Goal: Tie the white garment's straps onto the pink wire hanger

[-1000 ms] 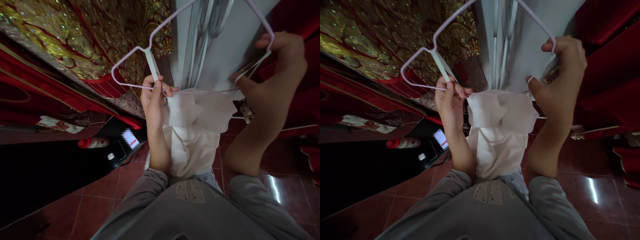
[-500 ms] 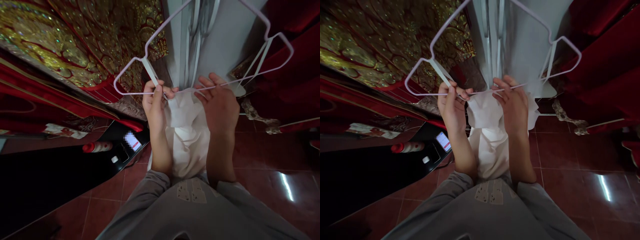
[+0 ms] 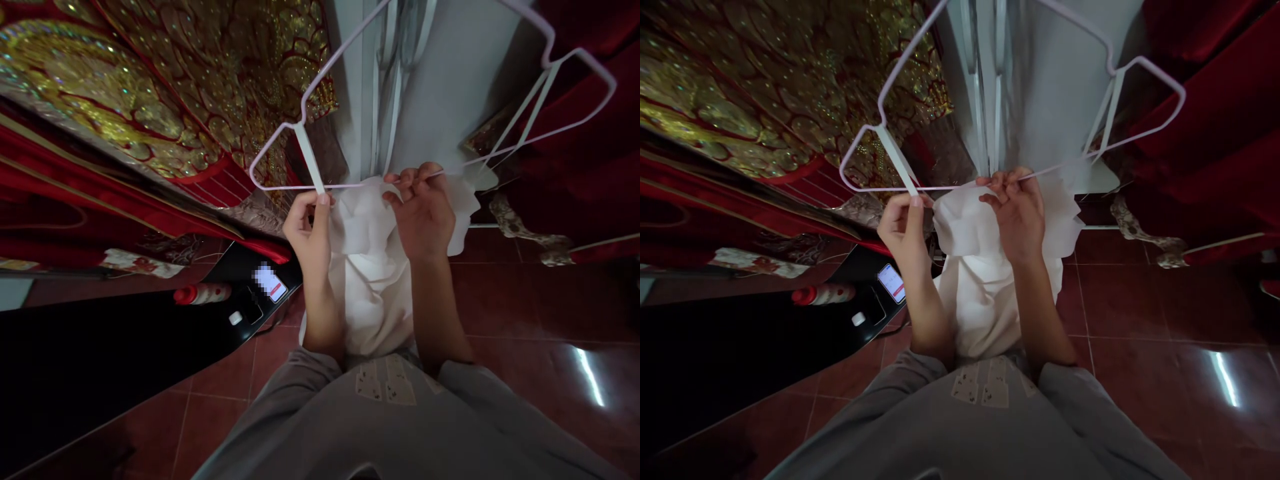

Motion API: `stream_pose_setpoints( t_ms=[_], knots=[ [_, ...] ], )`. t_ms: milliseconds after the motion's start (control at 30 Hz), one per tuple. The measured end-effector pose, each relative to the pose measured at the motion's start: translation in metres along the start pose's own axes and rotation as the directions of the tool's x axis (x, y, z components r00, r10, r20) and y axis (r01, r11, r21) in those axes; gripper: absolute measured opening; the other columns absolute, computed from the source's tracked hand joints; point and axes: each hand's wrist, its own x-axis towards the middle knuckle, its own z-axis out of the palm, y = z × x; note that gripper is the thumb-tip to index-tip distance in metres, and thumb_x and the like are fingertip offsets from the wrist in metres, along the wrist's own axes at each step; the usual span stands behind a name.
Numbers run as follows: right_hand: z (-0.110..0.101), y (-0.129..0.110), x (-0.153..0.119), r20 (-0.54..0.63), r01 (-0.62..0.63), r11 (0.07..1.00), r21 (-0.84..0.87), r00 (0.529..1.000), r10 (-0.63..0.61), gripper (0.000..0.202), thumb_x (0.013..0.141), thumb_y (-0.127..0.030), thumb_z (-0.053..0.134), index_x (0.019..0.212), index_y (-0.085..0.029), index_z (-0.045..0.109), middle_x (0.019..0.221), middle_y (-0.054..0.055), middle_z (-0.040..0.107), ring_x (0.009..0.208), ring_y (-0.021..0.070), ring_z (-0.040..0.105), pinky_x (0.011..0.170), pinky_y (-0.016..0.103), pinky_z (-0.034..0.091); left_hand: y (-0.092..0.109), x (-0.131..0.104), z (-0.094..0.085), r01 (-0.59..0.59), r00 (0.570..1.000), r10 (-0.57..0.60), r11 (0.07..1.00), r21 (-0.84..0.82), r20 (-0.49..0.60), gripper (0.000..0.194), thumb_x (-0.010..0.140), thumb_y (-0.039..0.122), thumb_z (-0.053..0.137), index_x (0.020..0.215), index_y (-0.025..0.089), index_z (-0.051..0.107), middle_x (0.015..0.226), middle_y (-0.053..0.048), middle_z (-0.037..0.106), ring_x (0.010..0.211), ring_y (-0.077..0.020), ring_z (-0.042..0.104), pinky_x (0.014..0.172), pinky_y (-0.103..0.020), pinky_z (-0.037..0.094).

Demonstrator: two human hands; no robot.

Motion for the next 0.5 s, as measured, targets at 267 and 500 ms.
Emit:
stream_pose_setpoints(
  t_ms=[267, 500],
  knots=[
    [0.000, 0.000, -0.007, 0.015, 0.034, 0.998, 0.045, 0.999, -0.035, 0.019, 0.085, -0.037, 0.073, 0.089, -0.028, 0.057, 0.085, -0.002, 0.058, 0.098, 0.0175, 0.070, 0.078, 0.031, 0.056, 0.063, 0.026, -0.022, 0.291, 0.931, -0.181, 0.892, -0.345, 0.319, 0.032, 0.097, 0.052, 0.070, 0.107, 0.023, 0.081, 0.098, -0.006, 0.074, 0.044, -0.0094, 0.018, 0.036, -0.032, 0.019],
    [0.000, -0.001, -0.006, -0.005, 0.003, 1.000, 0.006, 1.000, -0.003, 0.028, 0.081, -0.046, 0.078, 0.087, -0.029, 0.057, 0.086, -0.001, 0.060, 0.101, 0.0195, 0.071, 0.078, 0.034, 0.060, 0.057, 0.035, -0.025, 0.251, 0.966, -0.253, 0.856, -0.452, 0.058, 0.059, 0.110, 0.063, 0.025, 0.119, 0.031, 0.074, 0.151, 0.004, 0.064, 0.080, -0.0216, 0.055, 0.068, -0.035, 0.050]
  ],
)
